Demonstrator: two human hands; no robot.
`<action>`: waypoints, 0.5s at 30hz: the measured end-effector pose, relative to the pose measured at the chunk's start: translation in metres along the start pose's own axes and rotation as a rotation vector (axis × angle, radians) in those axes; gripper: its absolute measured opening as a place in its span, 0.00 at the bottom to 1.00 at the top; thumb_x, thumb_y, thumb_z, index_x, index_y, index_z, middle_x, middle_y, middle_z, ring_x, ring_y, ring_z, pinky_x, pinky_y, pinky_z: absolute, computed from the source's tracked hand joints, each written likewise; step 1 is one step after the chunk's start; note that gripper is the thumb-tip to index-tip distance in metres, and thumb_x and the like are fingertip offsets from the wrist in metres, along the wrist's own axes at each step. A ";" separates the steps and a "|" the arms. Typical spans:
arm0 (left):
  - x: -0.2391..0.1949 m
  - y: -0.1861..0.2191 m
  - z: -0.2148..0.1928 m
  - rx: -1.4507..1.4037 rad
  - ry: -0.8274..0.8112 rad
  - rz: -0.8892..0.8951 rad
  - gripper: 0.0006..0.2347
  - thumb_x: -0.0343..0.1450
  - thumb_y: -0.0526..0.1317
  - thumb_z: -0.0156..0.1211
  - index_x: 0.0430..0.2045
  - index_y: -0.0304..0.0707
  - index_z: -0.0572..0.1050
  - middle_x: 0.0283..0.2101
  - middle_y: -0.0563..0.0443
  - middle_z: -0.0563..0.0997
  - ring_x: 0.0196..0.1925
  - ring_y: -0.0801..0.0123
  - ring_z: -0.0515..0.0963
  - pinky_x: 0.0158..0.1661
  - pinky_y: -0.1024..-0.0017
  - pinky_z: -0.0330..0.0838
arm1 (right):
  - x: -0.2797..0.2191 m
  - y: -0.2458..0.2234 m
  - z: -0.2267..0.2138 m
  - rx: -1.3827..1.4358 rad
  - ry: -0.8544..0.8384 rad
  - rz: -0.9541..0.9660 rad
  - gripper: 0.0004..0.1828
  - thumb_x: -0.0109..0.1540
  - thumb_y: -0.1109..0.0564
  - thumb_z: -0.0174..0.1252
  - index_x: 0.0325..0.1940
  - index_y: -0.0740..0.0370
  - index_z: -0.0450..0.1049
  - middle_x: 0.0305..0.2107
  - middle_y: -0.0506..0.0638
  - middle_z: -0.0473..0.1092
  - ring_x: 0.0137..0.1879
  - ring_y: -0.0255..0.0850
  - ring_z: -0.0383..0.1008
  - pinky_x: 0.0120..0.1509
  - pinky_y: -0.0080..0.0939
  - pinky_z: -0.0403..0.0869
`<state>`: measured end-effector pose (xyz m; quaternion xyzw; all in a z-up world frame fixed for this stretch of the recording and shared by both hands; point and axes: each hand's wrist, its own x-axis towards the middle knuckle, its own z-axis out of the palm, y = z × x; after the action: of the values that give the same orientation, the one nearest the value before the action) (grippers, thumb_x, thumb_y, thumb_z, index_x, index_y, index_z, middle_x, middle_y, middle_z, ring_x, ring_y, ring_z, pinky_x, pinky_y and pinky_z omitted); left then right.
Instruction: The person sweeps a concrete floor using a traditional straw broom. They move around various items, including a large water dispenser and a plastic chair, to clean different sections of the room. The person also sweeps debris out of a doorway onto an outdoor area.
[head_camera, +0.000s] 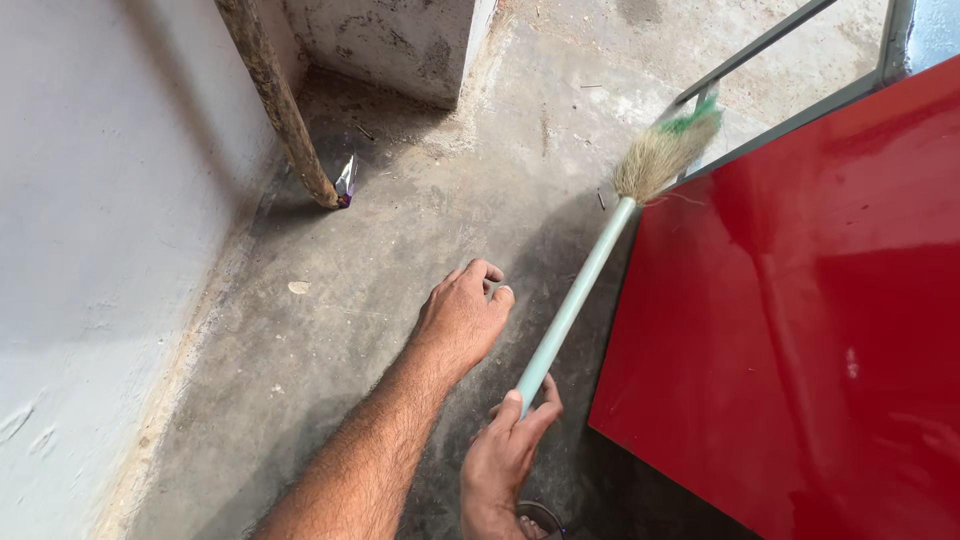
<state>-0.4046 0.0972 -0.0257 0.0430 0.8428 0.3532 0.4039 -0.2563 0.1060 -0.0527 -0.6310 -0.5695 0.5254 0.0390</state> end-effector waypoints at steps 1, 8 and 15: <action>-0.008 -0.003 -0.001 0.042 -0.031 -0.017 0.17 0.75 0.48 0.51 0.58 0.46 0.70 0.58 0.48 0.74 0.60 0.60 0.76 0.60 0.55 0.72 | -0.022 0.015 0.010 0.052 -0.003 0.199 0.26 0.73 0.49 0.39 0.76 0.42 0.44 0.33 0.53 0.63 0.29 0.40 0.63 0.32 0.46 0.68; -0.029 -0.012 -0.030 0.232 -0.014 0.022 0.16 0.76 0.47 0.50 0.56 0.45 0.72 0.55 0.48 0.76 0.58 0.61 0.79 0.61 0.55 0.73 | 0.000 0.021 0.100 0.276 -0.327 0.485 0.21 0.73 0.52 0.41 0.71 0.53 0.53 0.32 0.52 0.65 0.27 0.35 0.62 0.27 0.36 0.69; 0.013 0.013 -0.069 -0.060 0.292 0.133 0.19 0.76 0.51 0.47 0.59 0.45 0.67 0.62 0.45 0.71 0.63 0.56 0.72 0.61 0.52 0.68 | 0.203 -0.224 0.104 0.104 -0.520 -0.190 0.21 0.72 0.54 0.43 0.70 0.55 0.56 0.26 0.44 0.63 0.23 0.26 0.57 0.22 0.27 0.64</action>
<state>-0.4656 0.0729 0.0031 0.0348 0.8769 0.4068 0.2538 -0.5225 0.2812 -0.0794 -0.4159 -0.5893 0.6921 -0.0270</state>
